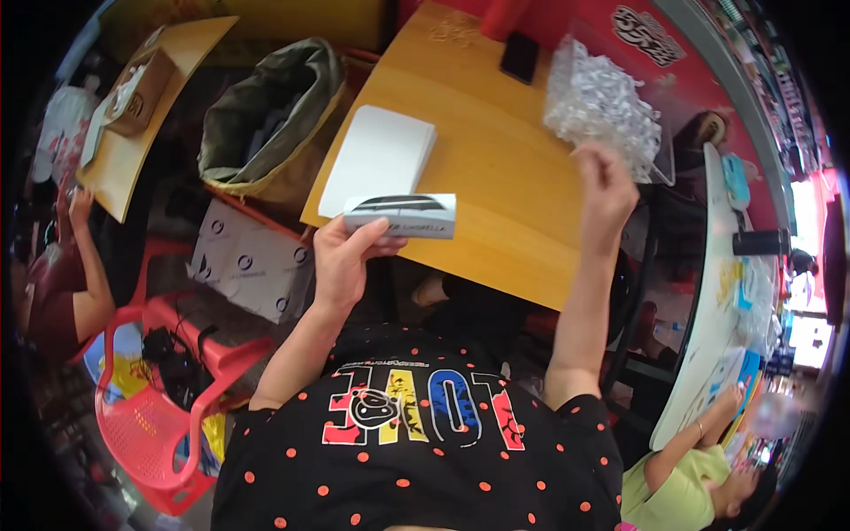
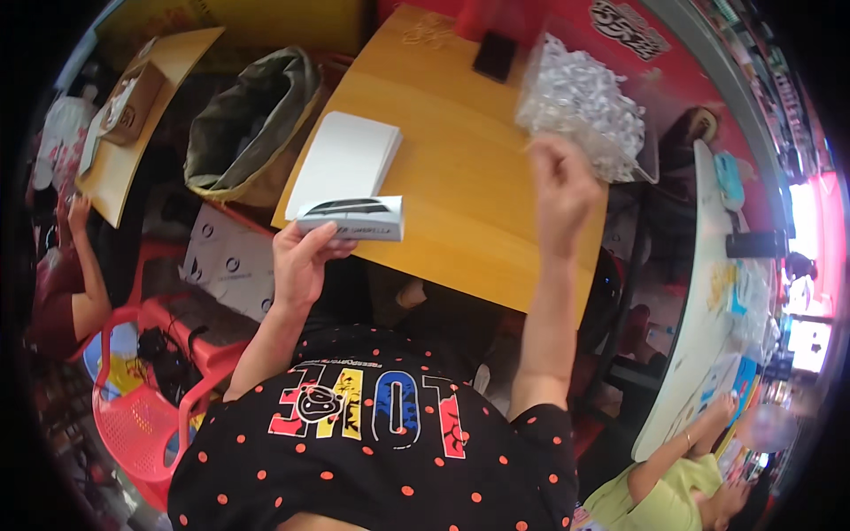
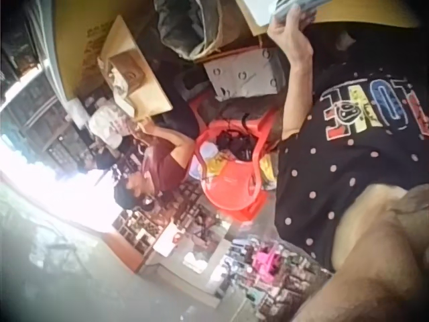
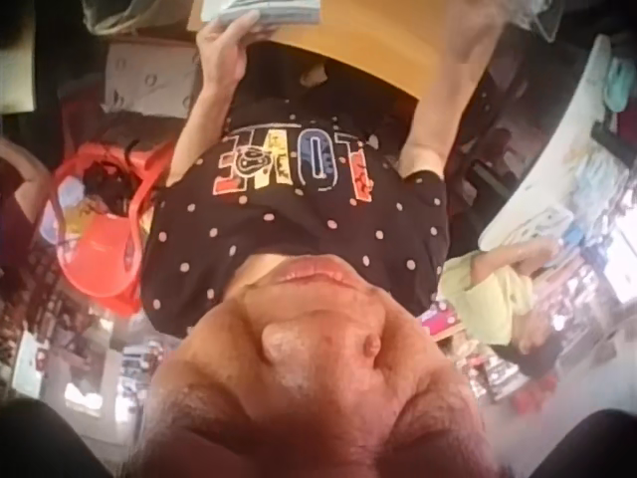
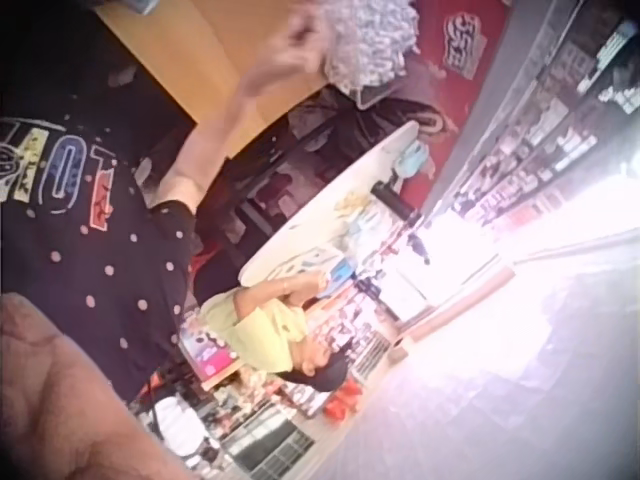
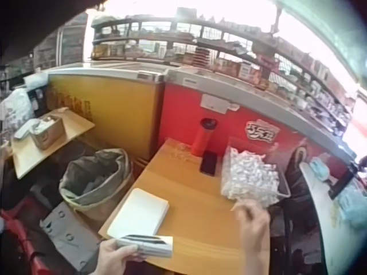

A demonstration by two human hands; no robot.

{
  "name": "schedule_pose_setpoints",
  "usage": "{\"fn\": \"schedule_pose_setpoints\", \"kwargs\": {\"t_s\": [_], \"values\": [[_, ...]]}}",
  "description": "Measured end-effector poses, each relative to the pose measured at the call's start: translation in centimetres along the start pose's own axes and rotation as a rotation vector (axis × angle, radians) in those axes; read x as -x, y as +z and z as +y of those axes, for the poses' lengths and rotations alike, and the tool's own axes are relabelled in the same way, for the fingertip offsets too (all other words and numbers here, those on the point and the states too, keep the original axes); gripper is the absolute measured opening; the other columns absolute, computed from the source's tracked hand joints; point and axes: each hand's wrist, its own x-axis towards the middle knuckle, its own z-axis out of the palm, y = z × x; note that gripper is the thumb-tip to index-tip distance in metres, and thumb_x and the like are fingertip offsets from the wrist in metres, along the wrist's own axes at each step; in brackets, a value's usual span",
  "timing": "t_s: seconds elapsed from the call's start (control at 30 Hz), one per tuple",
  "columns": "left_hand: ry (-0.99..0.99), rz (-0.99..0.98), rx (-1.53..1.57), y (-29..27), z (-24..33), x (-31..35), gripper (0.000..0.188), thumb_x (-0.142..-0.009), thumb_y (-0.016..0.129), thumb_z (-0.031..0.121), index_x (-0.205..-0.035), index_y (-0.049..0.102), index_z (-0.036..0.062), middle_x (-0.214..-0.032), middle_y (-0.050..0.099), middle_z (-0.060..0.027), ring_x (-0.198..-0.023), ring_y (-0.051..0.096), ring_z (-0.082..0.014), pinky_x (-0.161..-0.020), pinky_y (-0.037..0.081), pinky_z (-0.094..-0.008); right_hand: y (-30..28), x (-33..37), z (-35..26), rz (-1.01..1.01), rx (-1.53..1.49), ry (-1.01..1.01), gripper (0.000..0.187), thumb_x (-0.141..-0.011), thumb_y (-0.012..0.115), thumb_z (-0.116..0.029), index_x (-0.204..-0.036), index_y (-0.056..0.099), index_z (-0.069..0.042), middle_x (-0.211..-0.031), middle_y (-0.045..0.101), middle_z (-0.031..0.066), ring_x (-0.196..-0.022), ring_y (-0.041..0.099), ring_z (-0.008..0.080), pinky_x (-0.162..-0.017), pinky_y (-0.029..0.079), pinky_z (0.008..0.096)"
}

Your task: The person is inspecting and folding printed labels or manual sheets for windproof umbrellas and placing them into a bag.

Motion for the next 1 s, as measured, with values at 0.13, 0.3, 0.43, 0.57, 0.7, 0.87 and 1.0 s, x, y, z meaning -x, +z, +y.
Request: {"fn": "schedule_pose_setpoints", "kwargs": {"t_s": [0.13, 0.3, 0.43, 0.57, 0.7, 0.87, 1.0], "values": [[-0.001, -0.038, 0.047, 0.2, -0.4, -0.7, 0.017, -0.087, 0.062, 0.007, -0.098, 0.062, -0.0059, -0.088, 0.069, -0.0174, -0.072, 0.07, -0.0216, -0.066, 0.058, -0.0279, 4.2, 8.2, -4.0, -0.283, -0.308, 0.086, 0.017, -0.073, 0.074, 0.001, -0.088, 0.066, -0.003, -0.084, 0.059, 0.0019, -0.068, 0.048, 0.0087, -0.064, 0.041, 0.022], [0.023, -0.056, -0.003, 0.8, -0.8, -0.3, 0.018, -0.088, 0.062, 0.008, -0.099, 0.063, -0.0059, -0.087, 0.069, -0.0173, -0.071, 0.07, -0.0217, -0.067, 0.058, -0.0284, 5.7, 10.9, -3.9, -0.257, -0.404, 0.222, 0.015, -0.073, 0.074, 0.001, -0.084, 0.064, -0.003, -0.086, 0.057, 0.001, -0.07, 0.048, 0.0075, -0.064, 0.041, 0.0219], [0.006, -0.082, 0.013, 1.2, -0.8, 0.0, 0.019, -0.089, 0.06, 0.01, -0.1, 0.063, -0.0061, -0.087, 0.069, -0.0167, -0.072, 0.07, -0.0213, -0.067, 0.058, -0.0286, 5.7, 11.4, -3.5, -0.223, -0.593, 0.402, 0.01, -0.077, 0.072, 0.0, -0.082, 0.064, -0.001, -0.082, 0.06, 0.002, -0.069, 0.052, 0.007, -0.064, 0.042, 0.0212], [0.024, -0.11, -0.019, 1.2, -1.1, 0.2, 0.021, -0.091, 0.059, 0.012, -0.101, 0.063, -0.0056, -0.087, 0.069, -0.0154, -0.072, 0.07, -0.0207, -0.067, 0.058, -0.0285, 6.0, 11.4, -2.8, -0.181, -0.848, 0.538, 0.007, -0.078, 0.071, 0.001, -0.079, 0.064, 0.0, -0.079, 0.064, 0.005, -0.066, 0.056, 0.0081, -0.063, 0.045, 0.0229], [0.032, -0.105, -0.088, 0.6, -1.4, 0.2, 0.022, -0.092, 0.059, 0.014, -0.102, 0.064, -0.005, -0.088, 0.069, -0.0147, -0.073, 0.07, -0.0202, -0.067, 0.057, -0.0283, 6.0, 11.8, -1.6, -0.28, -0.961, 0.704, 0.012, -0.08, 0.068, 0.002, -0.09, 0.062, 0.001, -0.086, 0.066, 0.0084, -0.064, 0.058, 0.0076, -0.055, 0.045, 0.021], [0.029, -0.151, -0.107, 0.4, -1.5, 0.7, 0.022, -0.092, 0.06, 0.014, -0.103, 0.064, -0.0045, -0.091, 0.069, -0.0138, -0.077, 0.07, -0.0199, -0.067, 0.057, -0.0275, 5.7, 11.4, -4.4, -0.451, -1.064, 0.902, 0.023, -0.084, 0.064, 0.002, -0.106, 0.057, 0.003, -0.091, 0.066, 0.0115, -0.048, 0.052, 0.0058, -0.039, 0.04, 0.0156], [-0.037, -0.16, -0.108, 0.6, -1.6, 0.8, 0.021, -0.09, 0.063, 0.013, -0.103, 0.064, -0.0039, -0.091, 0.069, -0.0125, -0.078, 0.069, -0.0189, -0.067, 0.057, -0.0263, 6.8, 12.3, -4.2, -0.415, -1.019, 0.818, 0.022, -0.085, 0.064, 0.001, -0.105, 0.057, 0.005, -0.089, 0.066, 0.0125, -0.045, 0.05, 0.0059, -0.038, 0.039, 0.0161]]}}
